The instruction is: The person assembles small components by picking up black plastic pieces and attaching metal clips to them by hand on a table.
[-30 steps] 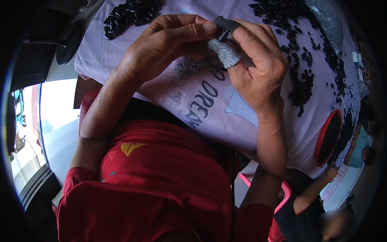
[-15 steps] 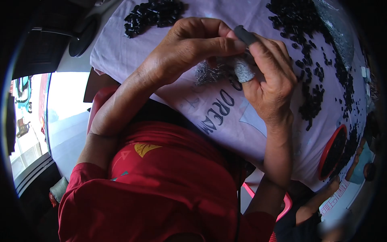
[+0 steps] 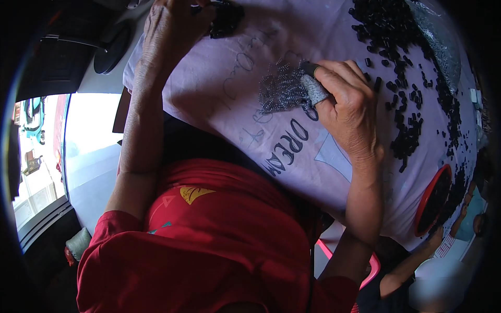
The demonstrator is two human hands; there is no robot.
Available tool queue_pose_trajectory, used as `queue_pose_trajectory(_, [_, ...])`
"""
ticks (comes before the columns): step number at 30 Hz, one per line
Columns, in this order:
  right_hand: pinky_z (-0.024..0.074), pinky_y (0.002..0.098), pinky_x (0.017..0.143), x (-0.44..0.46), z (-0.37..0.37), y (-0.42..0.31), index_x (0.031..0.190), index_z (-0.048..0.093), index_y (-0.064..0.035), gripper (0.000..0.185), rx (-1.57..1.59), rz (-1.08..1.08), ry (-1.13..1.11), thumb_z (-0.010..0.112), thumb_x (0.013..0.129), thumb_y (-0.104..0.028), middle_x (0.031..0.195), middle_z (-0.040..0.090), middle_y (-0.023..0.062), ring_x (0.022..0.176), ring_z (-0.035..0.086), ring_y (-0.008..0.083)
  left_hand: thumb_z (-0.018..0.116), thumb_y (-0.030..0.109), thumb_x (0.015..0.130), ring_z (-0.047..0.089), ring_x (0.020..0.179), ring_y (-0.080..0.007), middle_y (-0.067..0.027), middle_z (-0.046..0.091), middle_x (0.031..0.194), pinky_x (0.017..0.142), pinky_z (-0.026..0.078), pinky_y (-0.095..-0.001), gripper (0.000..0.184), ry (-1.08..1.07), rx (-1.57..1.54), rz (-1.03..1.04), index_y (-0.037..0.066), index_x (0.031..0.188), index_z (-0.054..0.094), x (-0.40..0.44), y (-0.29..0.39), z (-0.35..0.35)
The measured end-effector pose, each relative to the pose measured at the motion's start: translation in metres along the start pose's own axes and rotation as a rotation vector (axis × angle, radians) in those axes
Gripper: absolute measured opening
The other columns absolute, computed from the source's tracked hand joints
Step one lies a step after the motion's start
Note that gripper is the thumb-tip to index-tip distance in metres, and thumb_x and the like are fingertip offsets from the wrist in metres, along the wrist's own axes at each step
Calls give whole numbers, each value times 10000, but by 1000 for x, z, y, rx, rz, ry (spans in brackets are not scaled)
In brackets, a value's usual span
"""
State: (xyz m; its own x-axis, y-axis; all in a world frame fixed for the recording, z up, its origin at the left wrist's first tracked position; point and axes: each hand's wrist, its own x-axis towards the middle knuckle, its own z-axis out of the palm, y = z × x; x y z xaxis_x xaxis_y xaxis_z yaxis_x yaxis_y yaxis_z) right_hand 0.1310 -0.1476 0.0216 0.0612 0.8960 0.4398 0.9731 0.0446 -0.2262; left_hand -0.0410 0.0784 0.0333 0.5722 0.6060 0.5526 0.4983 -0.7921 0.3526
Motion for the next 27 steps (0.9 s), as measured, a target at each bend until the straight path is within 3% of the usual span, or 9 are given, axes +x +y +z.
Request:
queue_pose_trajectory(4, [548, 352, 718, 0, -7, 7, 962, 699, 22, 183, -30, 41, 45, 719, 781, 11, 922, 701, 118, 845, 667, 259, 655, 89, 729, 620, 898, -392, -226, 653, 801, 829, 485, -458, 161, -111, 100, -98, -14, 848, 688, 2, -4, -3])
queue_pose_trajectory(5, [548, 344, 703, -1, -11, 9, 972, 704, 16, 178, -40, 113, 80, 733, 798, -10, 887, 701, 115, 801, 671, 253, 655, 75, 738, 623, 912, -398, -223, 665, 862, 845, 486, -456, 211, -112, 129, -96, -13, 926, 693, 2, 0, -6])
queue_pose_trajectory(8, [544, 340, 691, -10, -21, 30, 990, 705, 17, 191, -122, 263, 147, 729, 803, -17, 873, 700, 115, 786, 674, 259, 656, 80, 753, 624, 943, -400, -225, 670, 958, 877, 483, -450, 276, -10, 1, 29, -14, 1011, 681, -1, 8, -4])
queue_pose_trajectory(9, [544, 352, 677, -12, -23, 37, 996, 709, 10, 201, -177, 283, 180, 728, 805, -50, 870, 705, 121, 744, 679, 266, 693, 144, 806, 620, 1002, -384, -222, 664, 1039, 916, 477, -432, 310, -84, -91, 17, -22, 1067, 665, -4, 29, -17])
queue_pose_trajectory(12, [543, 370, 662, -22, -30, 59, 975, 715, 6, 189, -277, 443, 189, 722, 806, -80, 845, 709, 124, 679, 672, 274, 759, 296, 837, 627, 1035, -367, -221, 669, 1076, 896, 490, -442, 425, -462, -453, -12, -8, 1121, 673, 0, 41, -13])
queue_pose_trajectory(15, [497, 391, 610, -26, -41, 66, 931, 709, -8, 158, -289, 575, 86, 698, 824, -123, 742, 678, 152, 598, 633, 290, 870, 472, 674, 451, 1365, -329, -143, 517, 1438, 1098, 401, -492, 929, -426, -253, 428, 115, 1436, 476, -29, 42, 8])
queue_pose_trajectory(16, [485, 392, 599, -26, -44, 67, 922, 705, -10, 149, -301, 630, 26, 691, 830, -127, 719, 667, 157, 589, 625, 293, 872, 579, 563, 138, 1506, -371, -130, 261, 1606, 1206, 189, -551, 1245, -702, -289, 360, 205, 1565, 236, -33, 46, 3])
queue_pose_trajectory(21, [464, 397, 591, -28, -43, 69, 902, 691, -12, 123, -204, 597, -18, 669, 838, -115, 680, 638, 160, 560, 599, 294, 835, 592, 623, 123, 1505, -391, -184, 223, 1608, 1210, 160, -526, 1223, -624, -247, 439, 166, 1578, 200, -57, 54, 31])
queue_pose_trajectory(27, [520, 375, 663, -30, -38, 73, 1006, 714, 0, 204, -177, 578, 48, 675, 824, -84, 762, 700, 163, 650, 674, 309, 730, 538, 797, 208, 1480, -410, -209, 314, 1564, 1205, 187, -504, 948, -448, -300, 444, 136, 1543, 306, -63, 65, 51])
